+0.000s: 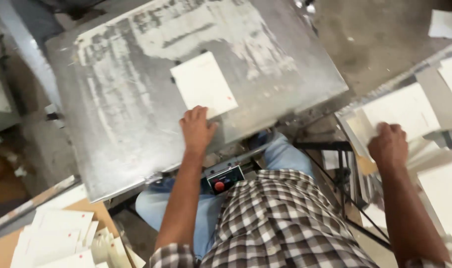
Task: The recorder is feeding sheets of paper into a mechanical printing or stamping machine.
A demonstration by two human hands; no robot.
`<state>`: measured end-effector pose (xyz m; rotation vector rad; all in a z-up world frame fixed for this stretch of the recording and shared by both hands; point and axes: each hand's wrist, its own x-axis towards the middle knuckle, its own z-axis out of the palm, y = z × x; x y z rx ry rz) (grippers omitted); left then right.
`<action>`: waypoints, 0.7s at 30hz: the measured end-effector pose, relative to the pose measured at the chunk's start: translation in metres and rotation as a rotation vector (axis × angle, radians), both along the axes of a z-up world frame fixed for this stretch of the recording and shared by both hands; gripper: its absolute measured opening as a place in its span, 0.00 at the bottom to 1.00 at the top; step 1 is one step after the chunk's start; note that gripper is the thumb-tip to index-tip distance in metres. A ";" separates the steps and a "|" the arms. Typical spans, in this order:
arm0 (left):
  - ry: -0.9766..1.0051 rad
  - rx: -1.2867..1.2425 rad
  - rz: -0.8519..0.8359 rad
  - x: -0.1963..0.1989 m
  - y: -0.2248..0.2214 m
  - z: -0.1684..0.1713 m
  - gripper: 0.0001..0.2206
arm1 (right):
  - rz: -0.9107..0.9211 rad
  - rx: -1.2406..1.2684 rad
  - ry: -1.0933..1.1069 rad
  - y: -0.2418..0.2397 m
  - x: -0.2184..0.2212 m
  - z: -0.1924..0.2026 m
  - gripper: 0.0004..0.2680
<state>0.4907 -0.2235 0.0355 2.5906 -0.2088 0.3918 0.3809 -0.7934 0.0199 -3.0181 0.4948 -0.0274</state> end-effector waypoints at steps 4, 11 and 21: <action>0.041 0.128 -0.068 0.005 0.000 -0.014 0.20 | -0.026 -0.093 -0.107 -0.060 -0.008 -0.015 0.07; -0.166 0.446 -0.192 0.010 0.012 -0.005 0.07 | 0.102 0.284 -0.385 -0.032 0.062 0.021 0.11; -0.414 0.376 -0.017 -0.076 0.198 0.151 0.07 | 0.984 0.285 -0.303 0.285 0.119 0.024 0.19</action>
